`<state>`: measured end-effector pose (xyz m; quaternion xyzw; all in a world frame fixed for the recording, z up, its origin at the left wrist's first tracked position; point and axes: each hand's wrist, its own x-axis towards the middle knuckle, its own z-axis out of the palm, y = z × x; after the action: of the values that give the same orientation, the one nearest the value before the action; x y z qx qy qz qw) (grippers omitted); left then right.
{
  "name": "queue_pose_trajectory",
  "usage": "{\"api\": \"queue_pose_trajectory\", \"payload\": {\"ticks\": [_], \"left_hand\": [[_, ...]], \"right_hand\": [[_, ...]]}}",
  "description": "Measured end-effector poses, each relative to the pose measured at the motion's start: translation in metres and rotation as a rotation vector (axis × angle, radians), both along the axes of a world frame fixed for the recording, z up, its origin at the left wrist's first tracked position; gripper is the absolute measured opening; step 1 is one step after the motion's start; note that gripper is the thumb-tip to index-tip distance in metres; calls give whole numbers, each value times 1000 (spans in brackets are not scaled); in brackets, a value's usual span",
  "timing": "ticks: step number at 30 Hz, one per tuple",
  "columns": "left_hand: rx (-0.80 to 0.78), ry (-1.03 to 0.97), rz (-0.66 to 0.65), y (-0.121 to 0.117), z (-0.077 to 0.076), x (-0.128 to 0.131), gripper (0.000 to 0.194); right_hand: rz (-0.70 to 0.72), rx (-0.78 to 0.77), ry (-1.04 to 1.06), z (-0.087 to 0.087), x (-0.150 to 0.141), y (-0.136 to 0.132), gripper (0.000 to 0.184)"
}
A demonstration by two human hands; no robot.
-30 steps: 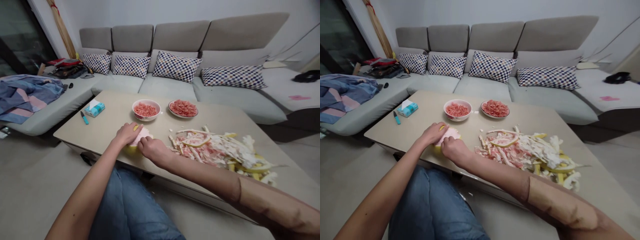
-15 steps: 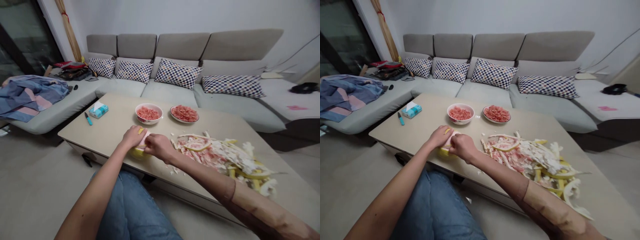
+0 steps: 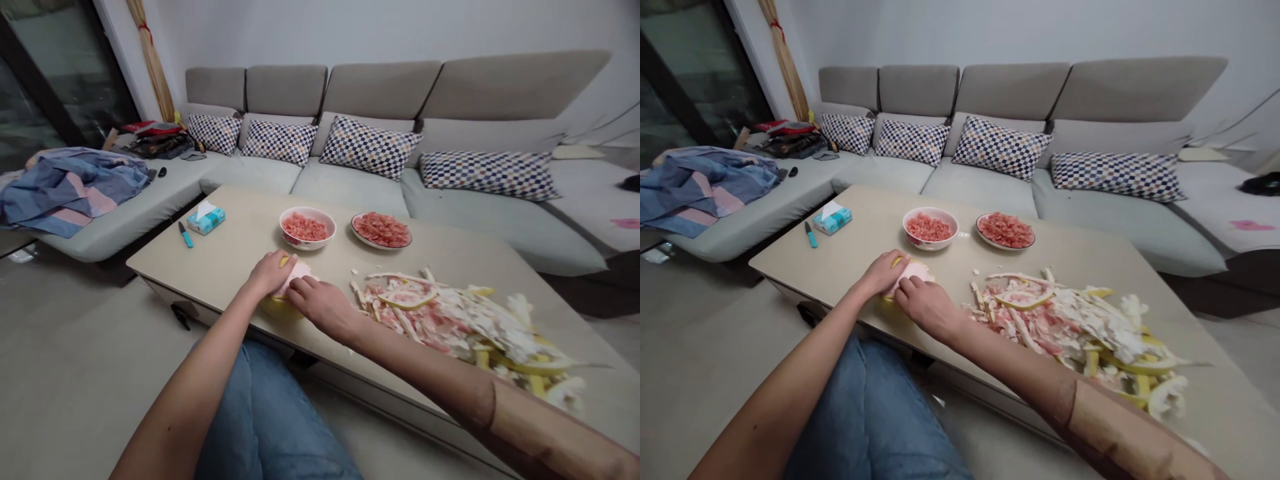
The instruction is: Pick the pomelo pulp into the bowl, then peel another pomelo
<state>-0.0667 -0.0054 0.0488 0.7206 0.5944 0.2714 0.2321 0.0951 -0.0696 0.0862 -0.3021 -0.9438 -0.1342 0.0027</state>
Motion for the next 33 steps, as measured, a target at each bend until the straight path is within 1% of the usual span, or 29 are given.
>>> {"api": "queue_pose_trajectory", "payload": {"ticks": [4,7,10,13,15,16,18,20,22,23,25,30,33], "left_hand": [[-8,-26,-7,3,-2,-2,47],[-19,-45,-15,4,-3,-3,49],[-37,-60,-29,4,-2,-5,47],[-48,-68,-30,1,-1,-9,47],[-53,-69,-25,-3,1,-10,51],[-55,-68,-22,-4,1,-10,52],[-58,-63,-10,-7,2,-9,52],[-59,-54,7,-8,1,-7,52],[-60,-44,27,-7,1,-5,52],[-60,-40,35,-7,1,-3,52],[-59,-30,47,-7,1,-2,52],[-39,-14,71,-11,3,-2,51],[-21,-5,102,-15,4,-3,48]], "right_hand": [[9,-66,-17,6,-14,0,26],[-26,-55,-41,6,-26,-3,28],[-44,-19,-44,0,-36,-4,31],[-20,-4,-21,-10,-37,2,28],[21,11,55,-17,-31,7,25],[44,24,126,-20,-27,9,24],[69,44,325,-26,-17,11,24],[70,32,536,-32,-9,7,25],[45,5,667,-36,-4,1,24],[28,-5,689,-37,-3,-2,23],[-20,-13,683,-38,-4,-8,21],[-201,-24,652,-33,-10,-15,8],[-254,-4,643,-35,-12,-15,5]]}}
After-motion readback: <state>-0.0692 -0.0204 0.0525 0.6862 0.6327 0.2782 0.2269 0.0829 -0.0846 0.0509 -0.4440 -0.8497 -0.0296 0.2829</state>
